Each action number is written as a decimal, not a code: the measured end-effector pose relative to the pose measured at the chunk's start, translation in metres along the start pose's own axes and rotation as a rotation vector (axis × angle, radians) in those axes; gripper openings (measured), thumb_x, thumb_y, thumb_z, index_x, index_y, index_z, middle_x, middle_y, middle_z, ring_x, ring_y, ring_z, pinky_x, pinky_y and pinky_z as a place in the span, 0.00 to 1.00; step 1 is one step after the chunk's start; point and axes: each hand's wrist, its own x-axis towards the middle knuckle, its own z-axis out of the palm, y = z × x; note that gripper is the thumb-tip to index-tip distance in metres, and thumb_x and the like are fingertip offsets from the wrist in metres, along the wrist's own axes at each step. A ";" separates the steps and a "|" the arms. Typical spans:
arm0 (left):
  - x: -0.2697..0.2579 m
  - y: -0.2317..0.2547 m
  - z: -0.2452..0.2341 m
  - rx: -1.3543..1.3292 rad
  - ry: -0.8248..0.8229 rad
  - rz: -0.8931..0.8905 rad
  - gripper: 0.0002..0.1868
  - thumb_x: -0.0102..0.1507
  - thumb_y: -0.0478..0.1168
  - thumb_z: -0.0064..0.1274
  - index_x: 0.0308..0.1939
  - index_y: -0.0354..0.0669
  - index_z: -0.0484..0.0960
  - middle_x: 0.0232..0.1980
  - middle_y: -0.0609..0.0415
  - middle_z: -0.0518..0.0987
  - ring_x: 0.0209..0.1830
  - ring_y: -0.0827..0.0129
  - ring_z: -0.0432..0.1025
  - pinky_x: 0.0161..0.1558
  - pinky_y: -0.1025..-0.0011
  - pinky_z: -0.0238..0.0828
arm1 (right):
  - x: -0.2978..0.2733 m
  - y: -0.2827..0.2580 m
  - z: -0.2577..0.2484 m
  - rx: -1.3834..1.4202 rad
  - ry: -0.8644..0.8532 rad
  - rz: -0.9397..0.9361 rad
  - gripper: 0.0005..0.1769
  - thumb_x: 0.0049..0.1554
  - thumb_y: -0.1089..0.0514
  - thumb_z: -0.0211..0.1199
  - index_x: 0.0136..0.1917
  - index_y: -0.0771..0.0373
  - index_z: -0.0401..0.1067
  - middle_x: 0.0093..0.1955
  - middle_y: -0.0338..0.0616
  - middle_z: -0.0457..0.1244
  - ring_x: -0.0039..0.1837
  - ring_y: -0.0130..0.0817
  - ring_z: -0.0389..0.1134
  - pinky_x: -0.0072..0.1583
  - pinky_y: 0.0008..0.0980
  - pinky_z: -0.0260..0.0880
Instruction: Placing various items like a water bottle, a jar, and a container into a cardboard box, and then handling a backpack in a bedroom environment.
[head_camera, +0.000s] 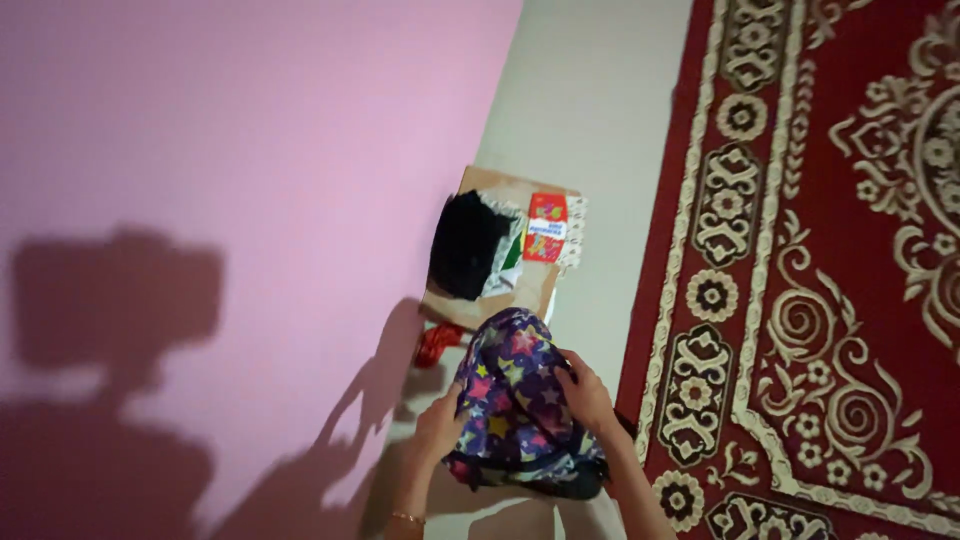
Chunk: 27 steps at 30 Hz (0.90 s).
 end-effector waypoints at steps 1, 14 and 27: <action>-0.003 0.017 -0.006 0.011 0.002 0.015 0.34 0.62 0.45 0.59 0.70 0.49 0.65 0.53 0.38 0.80 0.54 0.42 0.74 0.52 0.50 0.71 | -0.003 -0.005 -0.016 0.011 0.015 -0.004 0.23 0.61 0.51 0.57 0.70 0.50 0.66 0.48 0.55 0.71 0.51 0.50 0.75 0.53 0.42 0.72; 0.017 0.246 -0.031 -0.035 -0.143 0.080 0.33 0.64 0.44 0.56 0.71 0.48 0.63 0.58 0.42 0.80 0.58 0.47 0.74 0.55 0.53 0.70 | 0.005 -0.052 -0.245 -0.011 0.214 -0.026 0.22 0.60 0.49 0.59 0.67 0.54 0.72 0.55 0.54 0.71 0.55 0.49 0.75 0.57 0.40 0.72; 0.095 0.461 0.003 0.007 -0.098 0.255 0.32 0.62 0.48 0.60 0.66 0.44 0.67 0.54 0.39 0.81 0.58 0.43 0.74 0.56 0.52 0.70 | 0.061 -0.073 -0.473 -0.345 0.378 0.018 0.22 0.58 0.43 0.61 0.65 0.42 0.75 0.54 0.51 0.72 0.58 0.52 0.72 0.59 0.47 0.71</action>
